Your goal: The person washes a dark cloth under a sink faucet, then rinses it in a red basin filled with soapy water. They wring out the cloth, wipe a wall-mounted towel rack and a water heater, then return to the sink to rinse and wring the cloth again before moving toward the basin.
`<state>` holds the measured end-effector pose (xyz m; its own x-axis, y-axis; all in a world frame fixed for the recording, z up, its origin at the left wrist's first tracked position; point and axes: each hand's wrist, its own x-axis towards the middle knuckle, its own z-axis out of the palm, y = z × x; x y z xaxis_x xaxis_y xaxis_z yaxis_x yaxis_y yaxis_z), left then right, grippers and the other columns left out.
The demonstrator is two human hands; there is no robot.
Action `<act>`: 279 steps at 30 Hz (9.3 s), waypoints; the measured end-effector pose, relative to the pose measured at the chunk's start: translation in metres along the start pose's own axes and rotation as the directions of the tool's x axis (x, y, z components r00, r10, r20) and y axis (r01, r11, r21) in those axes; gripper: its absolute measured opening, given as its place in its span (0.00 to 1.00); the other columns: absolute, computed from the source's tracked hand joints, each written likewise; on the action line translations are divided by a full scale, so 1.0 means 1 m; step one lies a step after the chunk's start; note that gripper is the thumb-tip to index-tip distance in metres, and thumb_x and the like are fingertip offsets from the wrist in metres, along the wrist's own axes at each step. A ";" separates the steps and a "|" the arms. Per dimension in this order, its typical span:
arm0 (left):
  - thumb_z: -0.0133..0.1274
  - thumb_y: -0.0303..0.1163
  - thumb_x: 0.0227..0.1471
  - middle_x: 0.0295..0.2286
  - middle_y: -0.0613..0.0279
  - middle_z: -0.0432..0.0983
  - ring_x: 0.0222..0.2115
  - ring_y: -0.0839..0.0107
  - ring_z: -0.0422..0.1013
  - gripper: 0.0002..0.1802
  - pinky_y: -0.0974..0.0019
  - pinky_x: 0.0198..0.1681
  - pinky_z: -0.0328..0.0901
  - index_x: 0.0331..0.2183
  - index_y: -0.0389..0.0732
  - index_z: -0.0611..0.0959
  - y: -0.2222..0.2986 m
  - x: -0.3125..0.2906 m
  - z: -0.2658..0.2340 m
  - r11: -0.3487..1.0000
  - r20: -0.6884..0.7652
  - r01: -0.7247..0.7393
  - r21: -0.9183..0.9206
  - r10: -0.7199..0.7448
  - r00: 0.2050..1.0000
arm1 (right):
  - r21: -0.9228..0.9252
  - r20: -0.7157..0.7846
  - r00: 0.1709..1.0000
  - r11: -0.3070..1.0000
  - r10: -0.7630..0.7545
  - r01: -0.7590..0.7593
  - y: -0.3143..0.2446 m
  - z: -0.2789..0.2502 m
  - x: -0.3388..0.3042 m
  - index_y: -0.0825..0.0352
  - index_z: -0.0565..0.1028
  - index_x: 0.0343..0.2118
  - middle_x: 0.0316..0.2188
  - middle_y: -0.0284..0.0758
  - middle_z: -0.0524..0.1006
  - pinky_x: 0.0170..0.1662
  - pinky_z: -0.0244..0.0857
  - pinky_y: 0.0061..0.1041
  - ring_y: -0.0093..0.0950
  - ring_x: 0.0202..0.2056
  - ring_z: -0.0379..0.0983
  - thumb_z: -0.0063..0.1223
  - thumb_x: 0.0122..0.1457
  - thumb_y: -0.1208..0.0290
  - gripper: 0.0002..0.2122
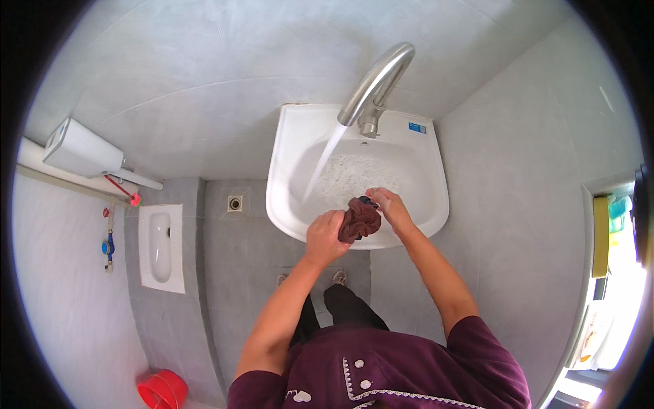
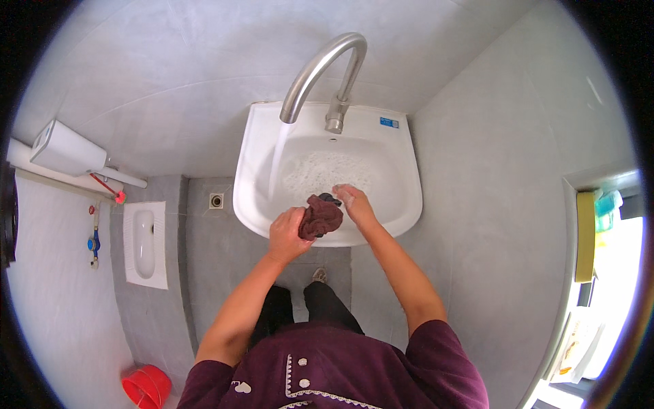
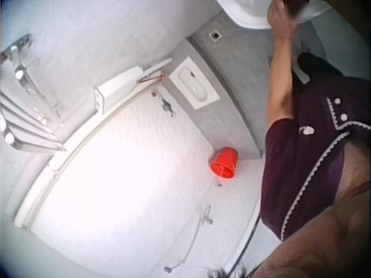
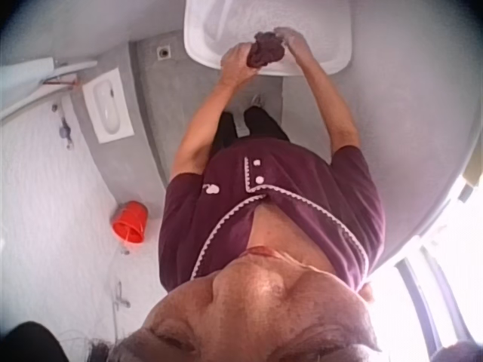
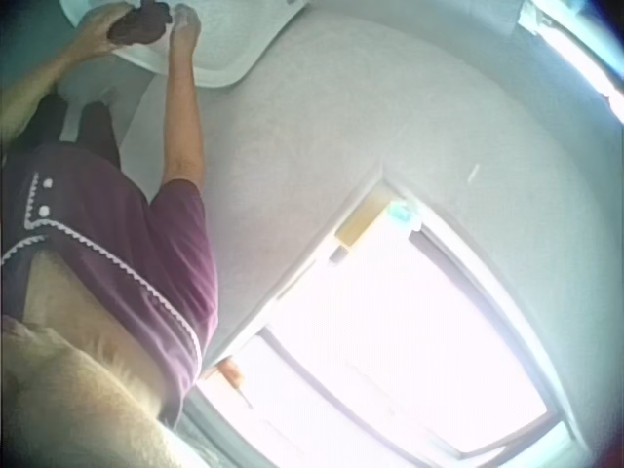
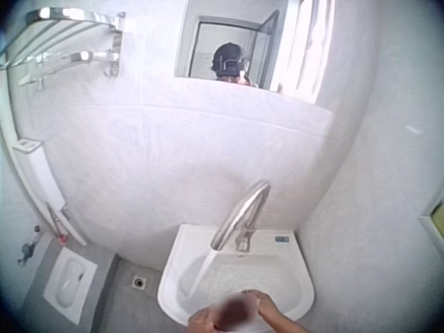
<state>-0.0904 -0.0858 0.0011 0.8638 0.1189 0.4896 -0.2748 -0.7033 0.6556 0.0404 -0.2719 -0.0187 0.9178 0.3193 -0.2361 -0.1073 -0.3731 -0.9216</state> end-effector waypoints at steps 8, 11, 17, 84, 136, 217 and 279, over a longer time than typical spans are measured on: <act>0.71 0.32 0.28 0.34 0.55 0.76 0.34 0.53 0.74 0.34 0.56 0.37 0.69 0.42 0.38 0.76 -0.001 -0.011 -0.077 0.995 -0.162 0.086 -0.055 -0.094 0.982 | -0.529 -0.243 0.748 0.731 -0.618 0.431 -0.090 -0.010 0.063 0.68 0.76 0.45 0.35 0.41 0.78 0.43 0.69 0.31 0.37 0.38 0.76 0.58 0.58 0.67 0.14; 0.71 0.29 0.29 0.38 0.50 0.76 0.38 0.51 0.75 0.38 0.54 0.41 0.70 0.47 0.35 0.75 -0.022 -0.038 -0.113 0.990 -0.248 0.138 -0.011 -0.136 0.959 | -0.639 -0.110 0.830 0.679 -0.546 0.362 -0.105 -0.010 0.082 0.63 0.77 0.43 0.35 0.40 0.77 0.41 0.69 0.33 0.39 0.38 0.75 0.59 0.57 0.66 0.13; 0.68 0.27 0.34 0.39 0.49 0.76 0.39 0.53 0.76 0.38 0.59 0.44 0.70 0.50 0.32 0.72 -0.058 -0.100 -0.199 0.951 -0.364 0.303 0.065 -0.260 0.894 | -0.792 -0.015 0.765 0.475 -0.644 0.385 -0.085 -0.020 0.105 0.62 0.79 0.38 0.38 0.41 0.77 0.42 0.69 0.36 0.41 0.42 0.74 0.51 0.60 0.66 0.09; 0.65 0.45 0.37 0.34 0.54 0.78 0.33 0.46 0.75 0.29 0.47 0.34 0.67 0.40 0.48 0.70 0.180 -0.729 -0.316 -0.450 -0.799 0.792 -0.412 -0.240 -0.552 | -0.429 0.556 0.743 0.637 -0.372 0.640 -0.039 0.192 -0.066 0.73 0.77 0.41 0.35 0.40 0.79 0.47 0.68 0.28 0.29 0.39 0.75 0.52 0.58 0.79 0.09; 0.61 0.31 0.48 0.41 0.61 0.77 0.39 0.69 0.73 0.23 0.65 0.44 0.67 0.46 0.32 0.78 -0.369 -1.407 -0.972 0.253 -0.418 0.343 -0.905 -0.682 -0.601 | 0.002 0.999 0.039 0.854 -0.027 0.520 0.135 1.556 -1.009 0.62 0.69 0.52 0.51 0.48 0.69 0.52 0.64 0.48 0.51 0.52 0.66 0.48 0.61 0.58 0.19; 0.48 0.43 0.61 0.52 0.52 0.70 0.51 0.60 0.68 0.26 0.56 0.55 0.64 0.54 0.37 0.72 -0.450 -1.494 -0.907 0.407 -0.078 -0.276 -0.871 -0.669 -0.739 | -0.256 0.957 0.281 0.680 0.077 0.687 0.257 1.676 -1.010 0.62 0.77 0.45 0.46 0.46 0.75 0.48 0.68 0.46 0.46 0.45 0.74 0.48 0.59 0.58 0.16; 0.56 0.54 0.52 0.53 0.54 0.67 0.52 0.55 0.63 0.39 0.49 0.50 0.63 0.57 0.41 0.66 -0.314 -1.365 -0.994 0.209 -0.215 -0.633 -0.745 -0.974 -0.069 | 0.305 0.919 -0.336 0.913 -0.208 0.270 0.048 1.631 -0.988 0.69 0.79 0.25 0.35 0.40 0.78 0.38 0.66 0.34 0.33 0.36 0.74 0.56 0.51 0.73 0.05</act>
<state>-1.6029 0.6690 -0.3015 0.1173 0.8278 -0.5486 -0.9191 0.2997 0.2558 -1.4952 0.8156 -0.3318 -0.6376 0.7703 -0.0121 0.0327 0.0114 -0.9994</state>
